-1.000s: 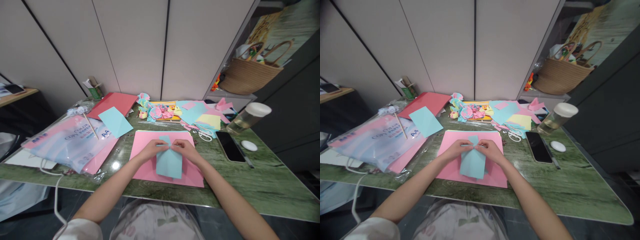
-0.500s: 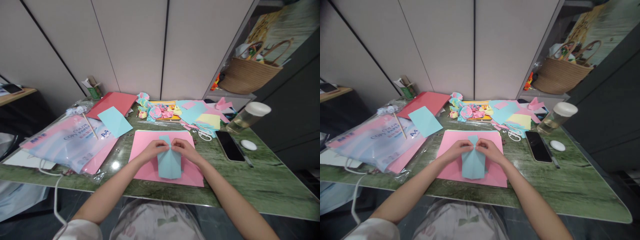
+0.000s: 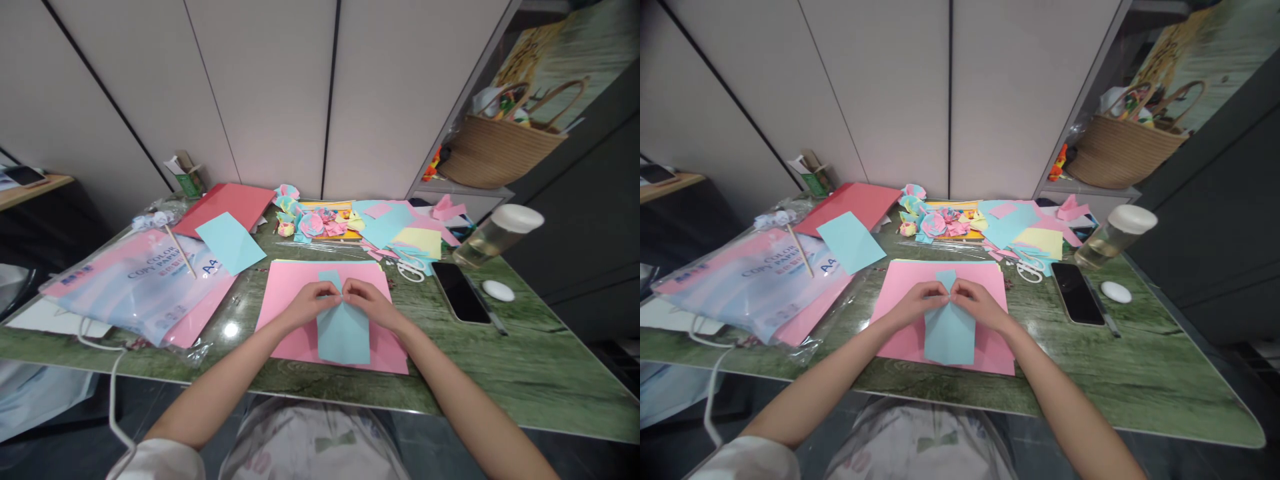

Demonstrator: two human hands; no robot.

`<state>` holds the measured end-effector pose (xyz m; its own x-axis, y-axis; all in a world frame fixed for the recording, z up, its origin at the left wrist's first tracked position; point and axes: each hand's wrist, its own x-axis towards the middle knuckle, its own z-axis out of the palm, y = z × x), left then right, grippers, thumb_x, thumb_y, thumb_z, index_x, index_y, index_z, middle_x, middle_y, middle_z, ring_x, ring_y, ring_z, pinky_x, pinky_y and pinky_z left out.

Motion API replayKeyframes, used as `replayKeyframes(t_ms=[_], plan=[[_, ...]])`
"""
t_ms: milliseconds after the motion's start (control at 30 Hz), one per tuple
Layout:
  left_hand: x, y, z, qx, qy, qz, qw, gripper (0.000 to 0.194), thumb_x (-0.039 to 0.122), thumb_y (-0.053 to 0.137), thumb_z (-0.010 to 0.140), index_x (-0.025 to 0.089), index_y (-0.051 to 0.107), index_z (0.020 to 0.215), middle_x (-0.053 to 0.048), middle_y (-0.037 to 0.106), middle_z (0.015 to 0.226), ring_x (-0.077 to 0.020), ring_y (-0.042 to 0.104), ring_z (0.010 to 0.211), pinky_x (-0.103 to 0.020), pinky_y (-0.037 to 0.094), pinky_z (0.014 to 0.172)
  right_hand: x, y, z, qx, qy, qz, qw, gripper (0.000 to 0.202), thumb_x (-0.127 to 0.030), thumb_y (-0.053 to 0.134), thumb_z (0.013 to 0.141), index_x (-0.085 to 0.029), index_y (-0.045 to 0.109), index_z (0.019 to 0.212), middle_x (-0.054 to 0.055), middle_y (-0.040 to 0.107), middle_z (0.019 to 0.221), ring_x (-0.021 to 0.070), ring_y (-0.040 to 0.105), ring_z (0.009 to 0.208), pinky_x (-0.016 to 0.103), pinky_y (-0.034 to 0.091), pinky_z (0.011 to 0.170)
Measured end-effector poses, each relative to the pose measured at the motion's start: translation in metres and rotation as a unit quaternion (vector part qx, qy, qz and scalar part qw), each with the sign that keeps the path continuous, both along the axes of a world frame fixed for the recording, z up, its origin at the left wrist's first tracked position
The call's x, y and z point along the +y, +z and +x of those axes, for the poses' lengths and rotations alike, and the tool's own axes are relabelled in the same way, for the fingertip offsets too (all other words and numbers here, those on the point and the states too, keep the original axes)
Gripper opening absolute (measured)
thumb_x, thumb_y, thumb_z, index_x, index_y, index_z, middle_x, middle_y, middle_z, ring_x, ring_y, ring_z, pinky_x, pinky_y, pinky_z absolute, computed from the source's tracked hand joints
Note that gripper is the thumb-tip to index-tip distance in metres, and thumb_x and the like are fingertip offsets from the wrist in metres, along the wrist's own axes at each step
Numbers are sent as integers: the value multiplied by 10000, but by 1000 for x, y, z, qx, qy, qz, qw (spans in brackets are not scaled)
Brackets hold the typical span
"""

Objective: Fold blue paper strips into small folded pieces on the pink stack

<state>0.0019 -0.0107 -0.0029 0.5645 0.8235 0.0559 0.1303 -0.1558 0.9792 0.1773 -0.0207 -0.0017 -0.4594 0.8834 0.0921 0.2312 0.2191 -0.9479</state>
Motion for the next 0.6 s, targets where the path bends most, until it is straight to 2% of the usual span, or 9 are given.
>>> replayKeyframes(t_ms=[433, 533, 600], plan=[[-2, 3, 2, -14, 16, -10, 1000, 197, 333, 545, 704, 139, 558, 674, 15, 501, 643, -112, 439, 645, -225, 342, 619, -1, 2, -1, -2, -2, 18, 1000, 237, -399, 474, 772, -174, 475, 697, -20, 413, 650, 106, 375, 621, 215, 291, 558], [-1, 3, 1, -13, 27, -18, 999, 208, 344, 548, 703, 140, 588, 694, 3, 543, 660, -124, 474, 659, -234, 362, 628, 1, 2, 1, -2, -15, 18, 1000, 228, -389, 498, 757, -171, 497, 690, -16, 440, 652, 106, 400, 625, 216, 311, 563], [2, 1, 0, -8, 51, -29, 998, 228, 349, 571, 687, 142, 623, 765, -27, 597, 748, -151, 515, 718, -249, 383, 650, 5, 0, 5, 1, -36, 1, 999, 234, -395, 526, 733, -169, 513, 675, -14, 463, 639, 105, 422, 604, 218, 328, 544]])
